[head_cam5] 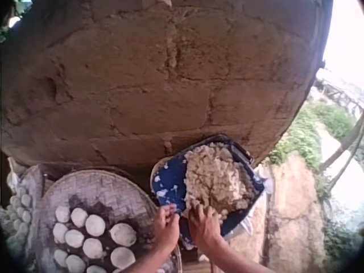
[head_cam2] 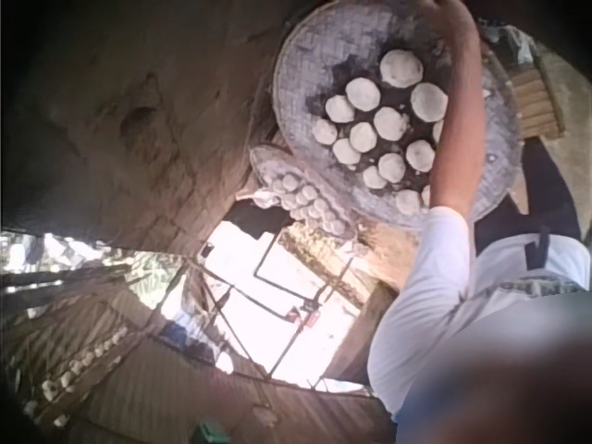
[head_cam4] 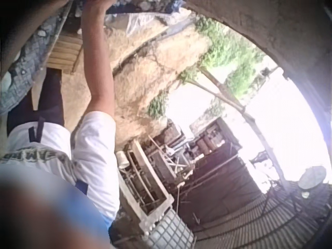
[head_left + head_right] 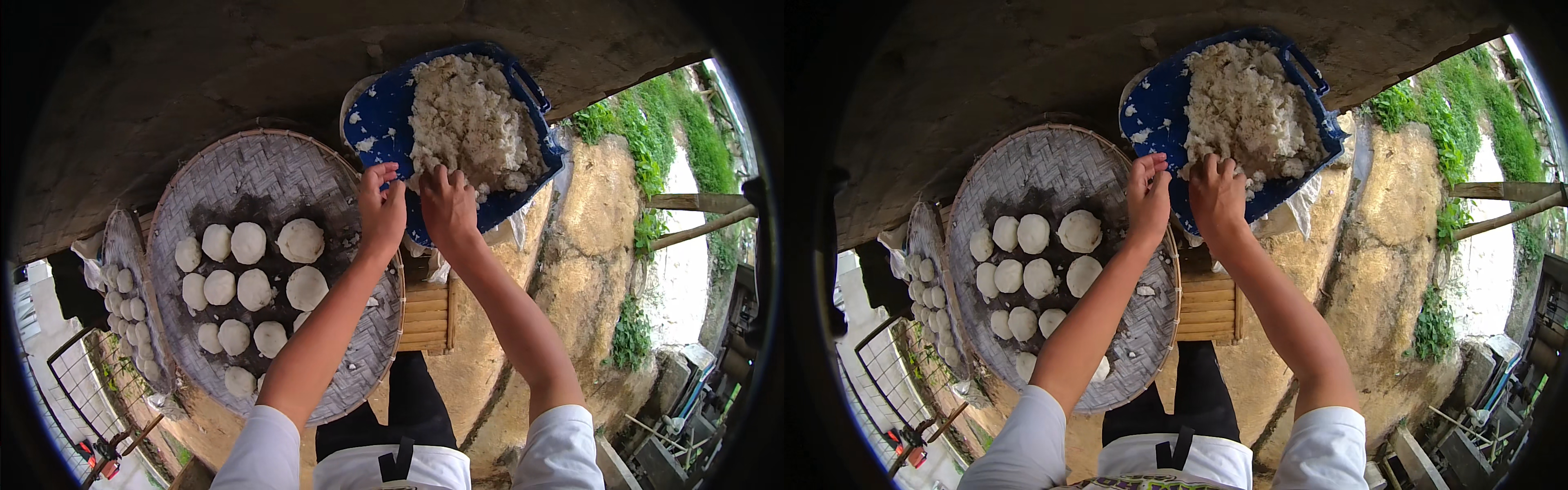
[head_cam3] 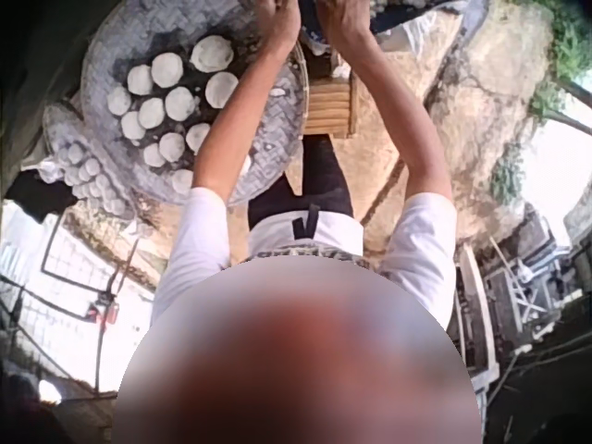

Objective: The person repeatedly scoops dough from a blue container, rolls it into balls, and places them on two woven trays. The process continues throughout the clip with consistent hand motions and placement of finished dough balls.

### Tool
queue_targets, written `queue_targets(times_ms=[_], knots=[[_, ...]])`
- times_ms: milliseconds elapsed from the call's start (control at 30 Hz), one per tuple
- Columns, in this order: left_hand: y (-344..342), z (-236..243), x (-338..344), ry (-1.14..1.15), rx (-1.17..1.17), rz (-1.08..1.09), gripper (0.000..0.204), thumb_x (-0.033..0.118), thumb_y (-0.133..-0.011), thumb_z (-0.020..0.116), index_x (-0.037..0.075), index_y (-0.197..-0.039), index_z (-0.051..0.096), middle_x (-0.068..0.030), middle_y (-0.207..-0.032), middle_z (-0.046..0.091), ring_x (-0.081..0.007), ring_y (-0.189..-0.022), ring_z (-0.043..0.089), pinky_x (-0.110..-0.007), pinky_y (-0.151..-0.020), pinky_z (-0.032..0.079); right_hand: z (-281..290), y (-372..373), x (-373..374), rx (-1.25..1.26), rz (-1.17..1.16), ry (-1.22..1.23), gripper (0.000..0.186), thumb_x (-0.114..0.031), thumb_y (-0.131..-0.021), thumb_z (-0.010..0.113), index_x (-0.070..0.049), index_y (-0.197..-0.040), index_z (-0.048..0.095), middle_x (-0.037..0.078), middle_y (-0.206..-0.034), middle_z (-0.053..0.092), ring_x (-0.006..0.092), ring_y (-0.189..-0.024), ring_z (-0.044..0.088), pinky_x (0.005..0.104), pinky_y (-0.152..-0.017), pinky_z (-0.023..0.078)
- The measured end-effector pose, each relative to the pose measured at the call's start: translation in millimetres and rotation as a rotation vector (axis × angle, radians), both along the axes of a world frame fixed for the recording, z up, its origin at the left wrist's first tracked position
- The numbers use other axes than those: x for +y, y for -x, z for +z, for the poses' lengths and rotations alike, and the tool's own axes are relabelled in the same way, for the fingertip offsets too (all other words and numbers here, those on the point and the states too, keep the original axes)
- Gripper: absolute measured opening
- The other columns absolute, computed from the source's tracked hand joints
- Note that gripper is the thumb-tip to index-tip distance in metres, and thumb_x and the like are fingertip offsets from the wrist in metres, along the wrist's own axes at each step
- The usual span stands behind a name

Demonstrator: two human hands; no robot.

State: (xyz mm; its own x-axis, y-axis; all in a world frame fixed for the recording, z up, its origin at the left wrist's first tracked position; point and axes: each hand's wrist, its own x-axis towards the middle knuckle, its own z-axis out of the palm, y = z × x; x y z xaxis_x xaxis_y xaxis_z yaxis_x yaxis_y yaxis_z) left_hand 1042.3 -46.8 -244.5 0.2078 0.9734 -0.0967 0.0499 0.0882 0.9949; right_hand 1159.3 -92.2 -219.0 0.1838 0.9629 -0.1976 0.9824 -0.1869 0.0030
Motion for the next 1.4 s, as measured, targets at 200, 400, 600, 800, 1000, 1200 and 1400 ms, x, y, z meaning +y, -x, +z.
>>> queue_targets(times_ms=[200, 400, 600, 800, 1000, 1200, 1400], knots=[[-7.1, -0.4, -12.9, -0.045, 0.157, -0.102, 0.032, 0.007, -0.098, 0.055, -0.001, -0.129, 0.055, -0.0196, -0.138, 0.056, -0.0331, -0.125, 0.057, -0.04, -0.102, 0.048, 13.5, -34.8, -22.8, -0.025, -0.118, -0.205, 0.05, -0.047, -0.095, 0.065, 0.002, -0.106, 0.067, 0.021, -0.106, 0.065, 0.0375, -0.094, 0.068, 0.0462, -0.076, 0.056], [-22.4, -8.4, -19.6, -0.14, 0.188, -0.088, 0.036, 0.006, -0.1, 0.05, 0.0, -0.135, 0.052, -0.0211, -0.146, 0.049, -0.0354, -0.133, 0.052, -0.042, -0.109, 0.043, 11.7, -28.7, -3.9, -0.006, -0.349, -0.08, 0.065, -0.056, -0.097, 0.056, 0.008, -0.092, 0.066, 0.021, -0.082, 0.07, 0.0365, -0.079, 0.069, 0.0419, -0.068, 0.056], [-18.5, 17.5, -45.4, 0.225, 0.119, -0.059, 0.038, 0.009, -0.103, 0.05, 0.004, -0.141, 0.05, -0.0142, -0.148, 0.049, -0.0225, -0.129, 0.055, -0.034, -0.104, 0.046, 48.7, -68.8, -5.6, 0.0, -0.207, 0.122, 0.04, -0.042, -0.1, 0.054, -0.011, -0.094, 0.079, 0.015, -0.093, 0.076, 0.0299, -0.094, 0.071, 0.0455, -0.082, 0.048], [-29.6, 33.4, -51.1, 0.537, 0.011, -0.137, 0.055, 0.021, -0.104, 0.047, 0.006, -0.157, 0.038, -0.0162, -0.158, 0.042, -0.0261, -0.142, 0.043, -0.037, -0.114, 0.036, 48.5, -73.9, 7.8, -0.026, -0.166, 0.363, 0.033, -0.032, -0.097, 0.057, -0.007, -0.099, 0.078, 0.02, -0.1, 0.076, 0.033, -0.103, 0.072, 0.0477, -0.088, 0.052], [-26.4, 11.0, -45.5, 0.547, -0.124, -0.071, 0.051, 0.026, -0.105, 0.044, 0.006, -0.152, 0.046, -0.0148, -0.149, 0.05, -0.0243, -0.132, 0.05, -0.035, -0.11, 0.039, 45.3, -57.7, 7.8, 0.395, -0.364, 0.179, 0.04, -0.042, -0.086, 0.069, -0.004, -0.094, 0.079, 0.022, -0.096, 0.076, 0.0385, -0.096, 0.074, 0.0459, -0.084, 0.058], [-29.1, -7.5, -43.3, 0.707, -0.255, 0.112, 0.049, 0.024, -0.1, 0.048, 0.001, -0.143, 0.056, -0.0114, -0.132, 0.06, -0.0207, -0.122, 0.053, -0.032, -0.107, 0.038, -8.1, -10.7, -7.9, 0.103, -0.299, 0.041, 0.061, -0.034, -0.076, 0.078, 0.012, -0.11, 0.055, 0.023, -0.104, 0.061, 0.0351, -0.097, 0.064, 0.036, -0.075, 0.062], [-27.5, 7.6, -30.0, 0.774, -0.306, 0.088, 0.052, 0.024, -0.1, 0.052, 0.004, -0.147, 0.05, -0.0066, -0.123, 0.059, -0.0182, -0.103, 0.061, -0.033, -0.093, 0.048, -5.8, -37.1, -5.3, 0.617, -0.321, -0.046, 0.054, -0.023, -0.07, 0.087, 0.008, -0.107, 0.065, 0.024, -0.092, 0.073, 0.0412, -0.092, 0.072, 0.0446, -0.077, 0.059]])
